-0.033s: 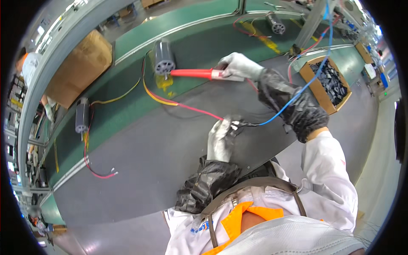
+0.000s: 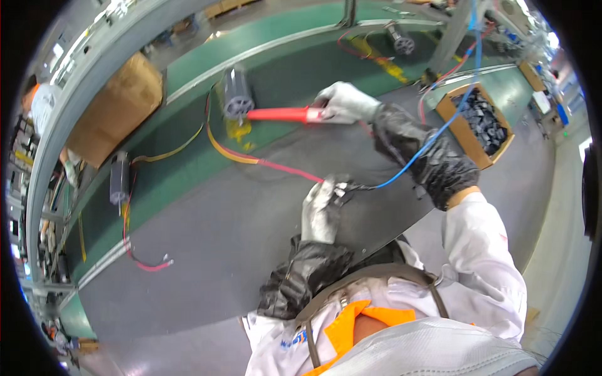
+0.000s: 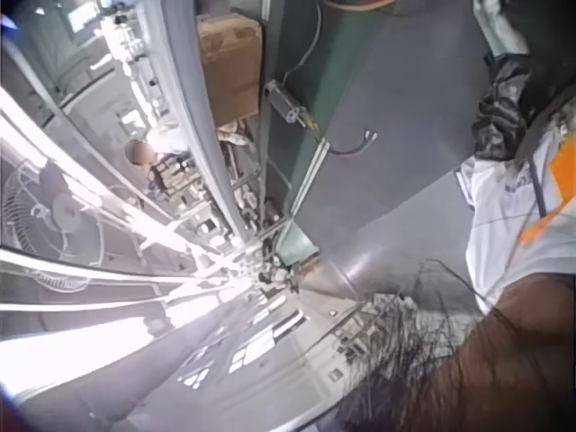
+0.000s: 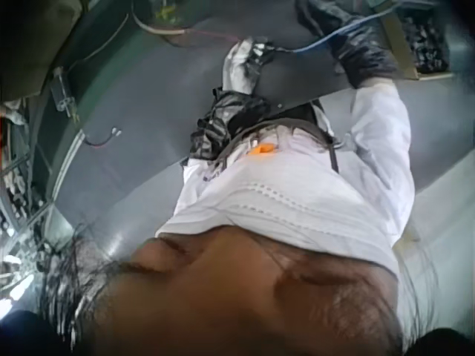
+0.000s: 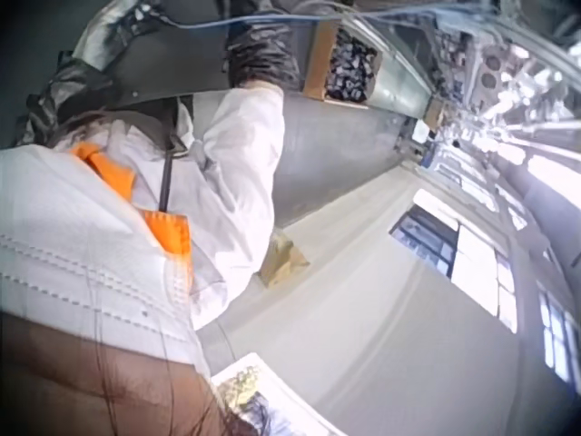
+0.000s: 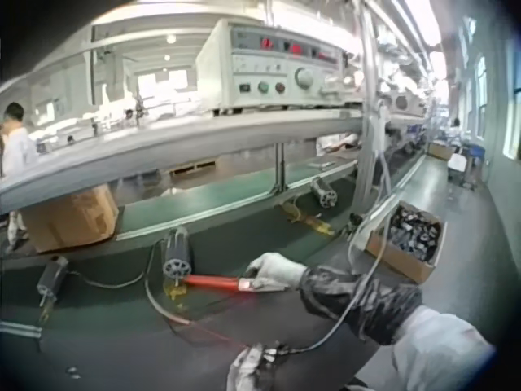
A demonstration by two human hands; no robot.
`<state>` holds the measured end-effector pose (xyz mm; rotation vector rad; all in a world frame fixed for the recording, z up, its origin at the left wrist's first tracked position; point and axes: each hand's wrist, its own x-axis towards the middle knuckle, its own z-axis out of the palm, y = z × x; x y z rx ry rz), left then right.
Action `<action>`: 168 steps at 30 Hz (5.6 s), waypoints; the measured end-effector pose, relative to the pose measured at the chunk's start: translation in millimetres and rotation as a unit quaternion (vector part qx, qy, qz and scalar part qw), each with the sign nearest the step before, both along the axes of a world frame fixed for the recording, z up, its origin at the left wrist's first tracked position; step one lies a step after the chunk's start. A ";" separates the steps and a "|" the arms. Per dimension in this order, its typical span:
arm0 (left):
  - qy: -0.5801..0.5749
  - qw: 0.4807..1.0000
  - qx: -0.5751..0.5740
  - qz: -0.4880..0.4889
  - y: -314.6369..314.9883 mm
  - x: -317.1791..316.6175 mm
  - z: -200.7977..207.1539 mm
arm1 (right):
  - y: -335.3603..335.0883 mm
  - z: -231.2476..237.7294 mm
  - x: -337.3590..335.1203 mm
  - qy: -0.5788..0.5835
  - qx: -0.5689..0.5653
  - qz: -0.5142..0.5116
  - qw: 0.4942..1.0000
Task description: Connecting wires to small electric motors and testing electrical connections with probes.
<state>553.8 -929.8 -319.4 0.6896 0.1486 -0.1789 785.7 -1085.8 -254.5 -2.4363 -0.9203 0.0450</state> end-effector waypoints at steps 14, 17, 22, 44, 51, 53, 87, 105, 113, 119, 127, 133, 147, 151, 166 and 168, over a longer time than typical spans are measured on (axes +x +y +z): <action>0.008 1.000 -0.004 -0.008 6.0 -7.2 -2.6 | -206.3 6.7 -140.6 0.104 0.063 -0.377 0.918; 0.018 1.000 0.008 -0.021 3.6 -4.0 -1.5 | -231.0 -8.4 -163.6 0.062 0.082 -0.416 0.904; -0.033 0.986 0.162 -0.019 12.9 -2.4 -9.5 | -187.8 25.5 -184.9 -0.102 -0.004 -0.239 0.966; -0.306 0.436 0.839 0.107 92.8 69.3 19.7 | -120.5 29.5 -63.6 0.016 -0.076 -0.153 0.985; -0.357 0.493 0.793 0.027 23.3 118.4 -12.7 | -201.1 -21.7 175.1 -0.093 -0.274 -0.393 0.873; -0.355 0.527 0.771 0.046 22.5 125.5 -18.8 | -256.5 -46.2 235.8 -0.029 -0.250 -0.445 0.860; -0.056 0.910 0.401 0.085 9.2 34.4 8.9 | -112.3 0.4 -247.4 0.226 0.291 -0.087 0.926; -0.067 0.904 0.417 0.066 -49.8 22.8 31.8 | -104.5 13.5 -158.1 0.305 0.286 -0.240 0.876; -0.071 0.942 0.326 0.044 -44.1 28.4 21.9 | -67.9 17.4 -167.7 0.476 0.356 -0.209 0.777; -0.102 0.922 0.374 0.009 -34.2 34.5 8.4 | -74.8 9.1 -149.4 0.528 0.379 -0.161 0.743; -0.090 0.909 0.407 0.017 -41.9 38.0 17.8 | -58.7 9.8 -158.3 0.338 0.271 -0.176 0.884; -0.065 0.923 0.379 0.007 -51.6 39.1 37.3 | -71.3 7.8 -132.9 0.315 0.191 -0.116 0.923; -0.083 0.959 0.270 -0.002 -53.7 43.3 29.5 | -85.6 -1.2 -96.0 0.604 0.126 -0.009 0.787; -0.101 0.901 0.421 0.001 -54.5 52.4 31.3 | -99.4 -6.0 -106.4 0.575 0.175 -0.041 0.798; -0.119 0.847 0.518 0.026 -62.6 60.5 23.4 | -54.2 -56.3 -150.4 0.097 0.237 -0.173 0.951; -0.125 0.833 0.538 0.042 -62.1 62.5 21.3 | -57.5 -59.5 -145.5 0.073 0.247 -0.163 0.952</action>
